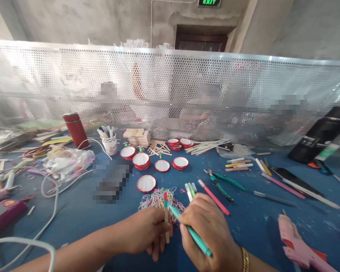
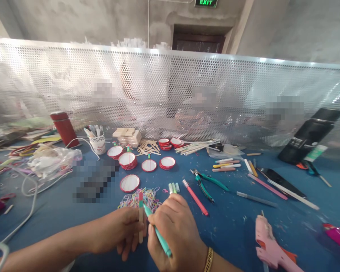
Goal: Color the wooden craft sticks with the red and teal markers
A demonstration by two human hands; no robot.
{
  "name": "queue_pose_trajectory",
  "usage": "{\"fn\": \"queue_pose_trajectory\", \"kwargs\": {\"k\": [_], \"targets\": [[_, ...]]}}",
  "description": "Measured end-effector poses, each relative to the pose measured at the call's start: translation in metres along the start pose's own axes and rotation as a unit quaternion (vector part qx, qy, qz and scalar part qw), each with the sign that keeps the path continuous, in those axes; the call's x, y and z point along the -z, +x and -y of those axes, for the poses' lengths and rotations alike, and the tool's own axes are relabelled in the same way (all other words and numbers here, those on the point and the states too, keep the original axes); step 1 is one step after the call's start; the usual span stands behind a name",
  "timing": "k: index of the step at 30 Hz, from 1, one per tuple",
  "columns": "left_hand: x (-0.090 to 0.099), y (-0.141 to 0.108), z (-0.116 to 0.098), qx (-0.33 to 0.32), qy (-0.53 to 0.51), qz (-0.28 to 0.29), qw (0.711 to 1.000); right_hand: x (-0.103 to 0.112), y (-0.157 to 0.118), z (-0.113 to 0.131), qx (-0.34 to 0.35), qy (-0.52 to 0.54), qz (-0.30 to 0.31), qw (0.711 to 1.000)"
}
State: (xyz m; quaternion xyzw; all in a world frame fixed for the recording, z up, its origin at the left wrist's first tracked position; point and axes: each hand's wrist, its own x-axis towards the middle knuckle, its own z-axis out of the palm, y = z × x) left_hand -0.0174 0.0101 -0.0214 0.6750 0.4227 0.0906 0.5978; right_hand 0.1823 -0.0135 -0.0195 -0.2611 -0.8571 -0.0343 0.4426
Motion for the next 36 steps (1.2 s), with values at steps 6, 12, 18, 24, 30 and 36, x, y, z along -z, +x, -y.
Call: {"fn": "queue_pose_trajectory", "kwargs": {"k": [6, 12, 18, 24, 30, 36], "targets": [[-0.0010, 0.0000, 0.0054, -0.010, 0.001, 0.004, 1.000, -0.0001, 0.0022, 0.0003, 0.010, 0.006, 0.010, 1.000], [0.0000, -0.0009, 0.0035, -0.004, -0.009, 0.005, 1.000, 0.0002, 0.0005, 0.0008, 0.002, -0.002, -0.003, 1.000], [-0.0001, -0.0019, -0.0016, -0.004, 0.004, 0.008, 1.000, -0.0018, 0.0017, 0.0009, 0.009, 0.005, 0.010, 1.000], [0.0006, 0.0009, 0.0060, -0.008, -0.003, 0.010, 1.000, -0.0020, 0.0006, 0.0003, 0.005, 0.005, 0.004, 1.000], [-0.0001, 0.0006, 0.0004, 0.021, -0.001, 0.007, 1.000, -0.0018, 0.0008, -0.0001, 0.001, 0.004, 0.010, 1.000], [-0.0003, 0.0019, 0.0020, 0.022, -0.007, 0.002, 1.000, 0.0002, -0.0003, -0.0008, 0.003, 0.009, 0.002, 1.000]]}}
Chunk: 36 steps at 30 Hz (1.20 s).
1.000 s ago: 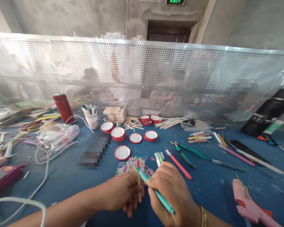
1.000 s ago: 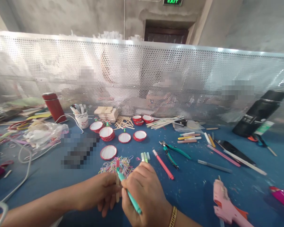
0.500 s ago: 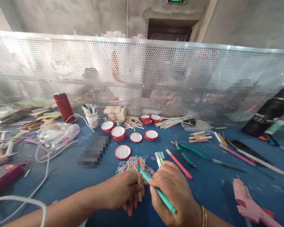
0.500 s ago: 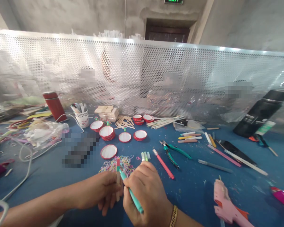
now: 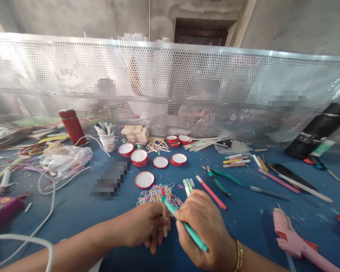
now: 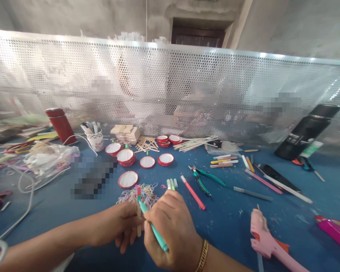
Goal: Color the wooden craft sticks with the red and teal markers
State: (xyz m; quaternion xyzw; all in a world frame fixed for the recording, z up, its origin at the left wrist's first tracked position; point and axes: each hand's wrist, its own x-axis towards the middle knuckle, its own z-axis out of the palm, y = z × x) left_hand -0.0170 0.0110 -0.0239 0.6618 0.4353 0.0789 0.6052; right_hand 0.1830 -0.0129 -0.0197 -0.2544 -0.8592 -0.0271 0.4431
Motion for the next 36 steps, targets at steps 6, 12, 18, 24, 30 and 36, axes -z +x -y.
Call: {"fn": "queue_pose_trajectory", "kwargs": {"k": [6, 12, 18, 24, 30, 36], "targets": [[-0.0002, 0.0001, -0.0018, -0.003, 0.001, -0.011, 1.000, 0.0002, 0.0003, -0.0019, -0.010, -0.008, 0.016, 1.000], [-0.0004, 0.0007, -0.0005, 0.006, -0.006, -0.008, 1.000, 0.0001, 0.0016, -0.0005, -0.003, -0.004, 0.009, 1.000], [0.0004, 0.0003, 0.0014, 0.000, -0.009, -0.005, 1.000, 0.0005, 0.0023, 0.0008, -0.015, -0.019, 0.008, 1.000], [-0.0001, -0.0025, -0.0034, -0.001, 0.003, -0.008, 1.000, -0.0004, 0.0029, 0.0025, 0.001, -0.009, 0.007, 1.000], [-0.0008, -0.0017, -0.0041, -0.006, 0.004, -0.007, 1.000, -0.0014, 0.0020, 0.0011, -0.010, -0.013, 0.017, 1.000], [-0.0011, -0.0006, -0.0016, -0.007, -0.002, -0.013, 1.000, -0.0008, 0.0000, 0.0011, -0.007, -0.016, 0.004, 1.000]]}}
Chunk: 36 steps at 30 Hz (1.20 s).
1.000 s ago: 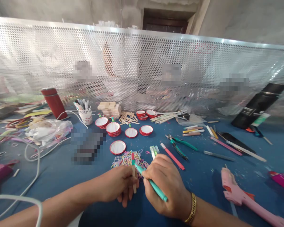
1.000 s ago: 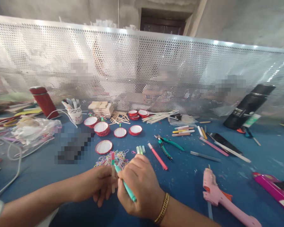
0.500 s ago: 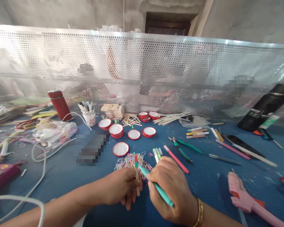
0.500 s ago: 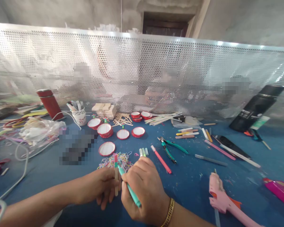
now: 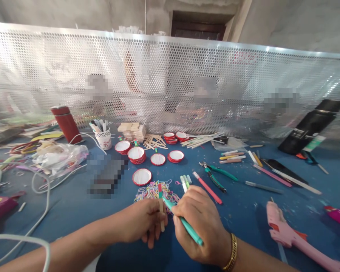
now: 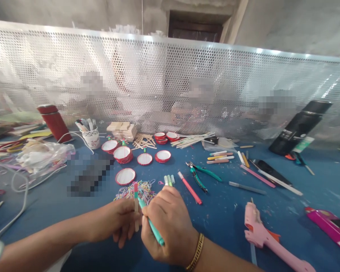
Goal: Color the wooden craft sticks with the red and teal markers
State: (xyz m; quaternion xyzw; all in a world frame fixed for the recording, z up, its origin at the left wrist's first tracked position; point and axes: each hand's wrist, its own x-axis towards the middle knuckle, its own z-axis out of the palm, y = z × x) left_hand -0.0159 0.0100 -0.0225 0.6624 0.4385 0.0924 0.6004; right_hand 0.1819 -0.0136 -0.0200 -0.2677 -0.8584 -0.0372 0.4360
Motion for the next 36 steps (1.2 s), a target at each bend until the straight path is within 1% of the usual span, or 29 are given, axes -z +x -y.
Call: {"fn": "queue_pose_trajectory", "kwargs": {"k": [8, 14, 18, 23, 26, 36], "targets": [[0.0004, -0.0004, -0.0043, -0.003, 0.018, 0.010, 1.000, -0.0011, 0.0016, 0.0020, 0.008, 0.006, 0.028, 1.000], [0.0004, 0.0004, 0.0012, -0.009, -0.008, -0.003, 1.000, 0.0006, 0.0011, 0.0006, -0.003, -0.014, 0.013, 1.000], [0.0000, 0.0004, 0.0025, -0.009, -0.004, -0.005, 1.000, 0.0001, -0.0006, 0.0000, -0.003, -0.010, -0.006, 1.000], [0.0002, -0.0001, 0.0015, -0.004, -0.001, 0.000, 1.000, -0.0026, -0.0018, 0.0028, 0.002, 0.014, 0.013, 1.000], [0.0003, -0.0001, 0.0017, -0.006, 0.000, 0.008, 1.000, -0.0028, -0.0012, 0.0022, 0.001, 0.011, 0.024, 1.000], [-0.0010, 0.0001, 0.0009, 0.004, -0.011, -0.004, 1.000, 0.0010, -0.0015, 0.0006, 0.002, -0.013, -0.005, 1.000]]}}
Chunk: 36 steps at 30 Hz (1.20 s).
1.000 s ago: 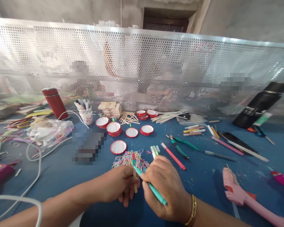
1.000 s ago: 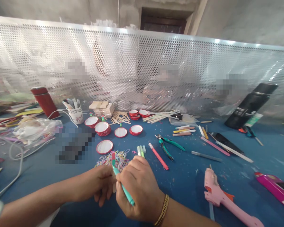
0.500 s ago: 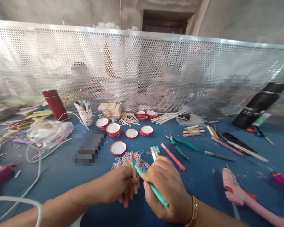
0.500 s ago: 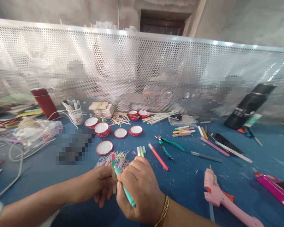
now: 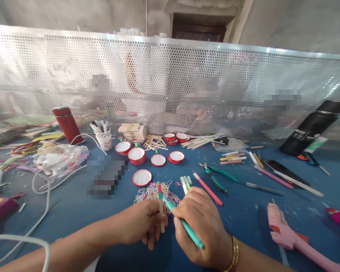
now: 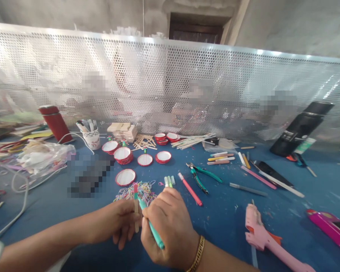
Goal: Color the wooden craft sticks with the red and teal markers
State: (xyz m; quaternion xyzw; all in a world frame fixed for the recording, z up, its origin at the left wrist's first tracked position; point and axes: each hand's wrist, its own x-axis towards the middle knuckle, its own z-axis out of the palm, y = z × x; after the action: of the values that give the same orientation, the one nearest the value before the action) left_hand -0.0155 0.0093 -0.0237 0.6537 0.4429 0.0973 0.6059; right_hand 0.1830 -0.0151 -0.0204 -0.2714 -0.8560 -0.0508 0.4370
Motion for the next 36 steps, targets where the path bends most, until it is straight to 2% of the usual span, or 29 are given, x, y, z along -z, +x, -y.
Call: {"fn": "queue_pose_trajectory", "kwargs": {"k": [15, 22, 31, 36], "targets": [[0.0014, 0.0019, 0.0013, -0.014, 0.007, 0.000, 1.000, -0.0016, 0.0019, 0.0000, 0.000, 0.003, 0.032, 0.999], [0.0011, 0.0005, -0.0012, -0.010, -0.002, 0.008, 1.000, 0.0001, 0.0024, 0.0002, -0.004, 0.003, 0.006, 1.000], [0.0006, 0.0015, -0.0006, -0.011, 0.001, -0.001, 1.000, -0.0013, 0.0031, 0.0026, -0.001, 0.008, 0.027, 1.000], [0.0018, 0.0015, 0.0011, -0.018, -0.004, 0.005, 1.000, -0.0002, 0.0026, -0.0001, -0.014, -0.006, 0.014, 1.000]]}}
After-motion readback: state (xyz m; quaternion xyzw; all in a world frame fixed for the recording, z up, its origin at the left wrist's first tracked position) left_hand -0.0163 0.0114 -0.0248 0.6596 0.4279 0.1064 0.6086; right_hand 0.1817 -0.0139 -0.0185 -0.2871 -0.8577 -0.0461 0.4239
